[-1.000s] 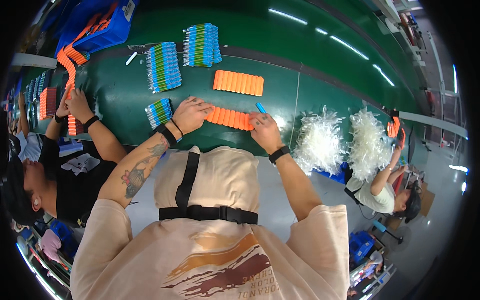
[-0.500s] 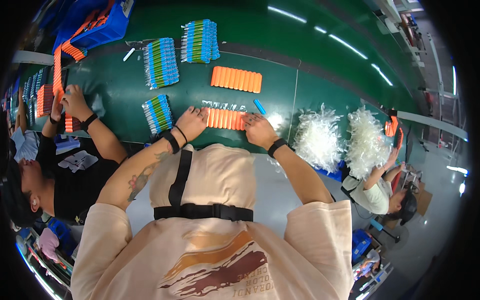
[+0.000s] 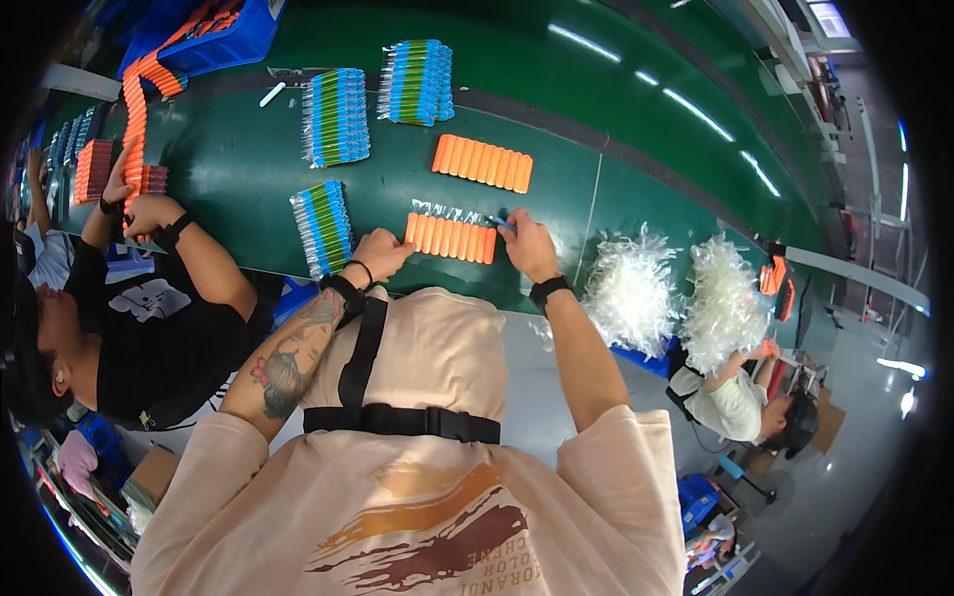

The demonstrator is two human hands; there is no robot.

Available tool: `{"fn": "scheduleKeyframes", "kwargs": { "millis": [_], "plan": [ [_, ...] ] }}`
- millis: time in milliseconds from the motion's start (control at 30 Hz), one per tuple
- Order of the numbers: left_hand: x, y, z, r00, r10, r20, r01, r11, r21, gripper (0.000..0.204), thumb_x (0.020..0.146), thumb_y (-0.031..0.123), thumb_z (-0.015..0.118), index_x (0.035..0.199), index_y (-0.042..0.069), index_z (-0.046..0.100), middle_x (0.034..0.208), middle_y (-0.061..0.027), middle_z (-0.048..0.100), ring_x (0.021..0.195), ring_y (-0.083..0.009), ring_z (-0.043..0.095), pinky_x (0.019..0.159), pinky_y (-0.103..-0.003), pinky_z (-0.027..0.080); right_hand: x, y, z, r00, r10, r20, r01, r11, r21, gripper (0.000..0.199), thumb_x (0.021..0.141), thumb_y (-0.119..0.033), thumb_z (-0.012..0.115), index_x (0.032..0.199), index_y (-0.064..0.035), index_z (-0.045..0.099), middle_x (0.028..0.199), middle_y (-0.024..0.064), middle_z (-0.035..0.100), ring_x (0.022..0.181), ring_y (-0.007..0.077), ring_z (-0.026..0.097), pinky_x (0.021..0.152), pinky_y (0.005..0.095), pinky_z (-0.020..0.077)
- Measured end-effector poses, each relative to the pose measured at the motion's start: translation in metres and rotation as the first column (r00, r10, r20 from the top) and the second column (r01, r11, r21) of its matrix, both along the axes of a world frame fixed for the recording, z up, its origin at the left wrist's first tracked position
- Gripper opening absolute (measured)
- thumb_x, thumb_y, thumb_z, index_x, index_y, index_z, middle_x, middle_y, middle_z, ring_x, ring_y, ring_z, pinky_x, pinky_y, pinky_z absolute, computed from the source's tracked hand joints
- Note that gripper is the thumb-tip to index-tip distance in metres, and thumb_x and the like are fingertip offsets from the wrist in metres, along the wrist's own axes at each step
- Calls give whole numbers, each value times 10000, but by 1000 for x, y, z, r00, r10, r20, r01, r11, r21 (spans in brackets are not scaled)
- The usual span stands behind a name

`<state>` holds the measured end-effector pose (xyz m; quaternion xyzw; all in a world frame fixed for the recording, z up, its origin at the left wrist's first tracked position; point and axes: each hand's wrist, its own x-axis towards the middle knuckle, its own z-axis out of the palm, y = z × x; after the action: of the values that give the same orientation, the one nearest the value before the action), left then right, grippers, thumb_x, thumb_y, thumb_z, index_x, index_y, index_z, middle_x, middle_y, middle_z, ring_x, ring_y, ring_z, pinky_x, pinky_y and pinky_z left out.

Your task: Manually assembling orange and blue plastic components on a production line conveyor belt.

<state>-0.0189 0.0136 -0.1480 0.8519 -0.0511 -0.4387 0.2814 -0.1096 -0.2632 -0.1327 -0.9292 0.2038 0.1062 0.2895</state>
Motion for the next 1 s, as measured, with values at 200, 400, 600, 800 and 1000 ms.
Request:
{"fn": "scheduleKeyframes", "kwargs": {
  "millis": [200,400,600,800,1000],
  "plan": [
    [-11,10,-36,995,91,34,-89,993,-75,397,882,341,615,770,-33,683,685,-144,692,643,-262,698,609,-374,560,16,11,26,934,309,-179,-346,907,-239,211,930,-279,584,1006,-83,584,792,193,671,769,411,648,677,518,510],
    [-13,2,-29,951,-57,305,83,994,-72,388,895,298,565,681,-4,682,652,-130,683,673,-288,696,681,-416,539,54,44,33,885,438,-159,-465,854,-235,243,957,-295,513,980,-71,603,797,176,678,735,383,664,623,486,521],
    [-12,2,-36,982,26,190,-6,994,-105,402,910,296,551,681,-15,663,575,-93,653,535,-225,670,598,-361,550,68,71,-2,725,689,18,-631,673,-386,160,849,-122,503,902,-49,636,787,147,686,713,323,680,604,441,542],
    [-13,5,-39,986,111,124,-97,989,-112,406,901,316,535,713,-21,664,646,-167,667,630,-319,682,680,-418,547,45,23,0,579,786,-215,-786,469,-403,172,876,-183,512,929,-69,630,758,127,685,651,299,679,539,415,529],
    [-6,1,-15,984,142,107,-132,987,-95,382,867,346,548,783,-5,672,821,-278,646,831,-463,625,788,-509,505,86,87,0,569,819,-75,-781,510,-360,151,818,-130,523,897,-61,631,778,135,685,701,307,681,583,424,544]
  ]
}}
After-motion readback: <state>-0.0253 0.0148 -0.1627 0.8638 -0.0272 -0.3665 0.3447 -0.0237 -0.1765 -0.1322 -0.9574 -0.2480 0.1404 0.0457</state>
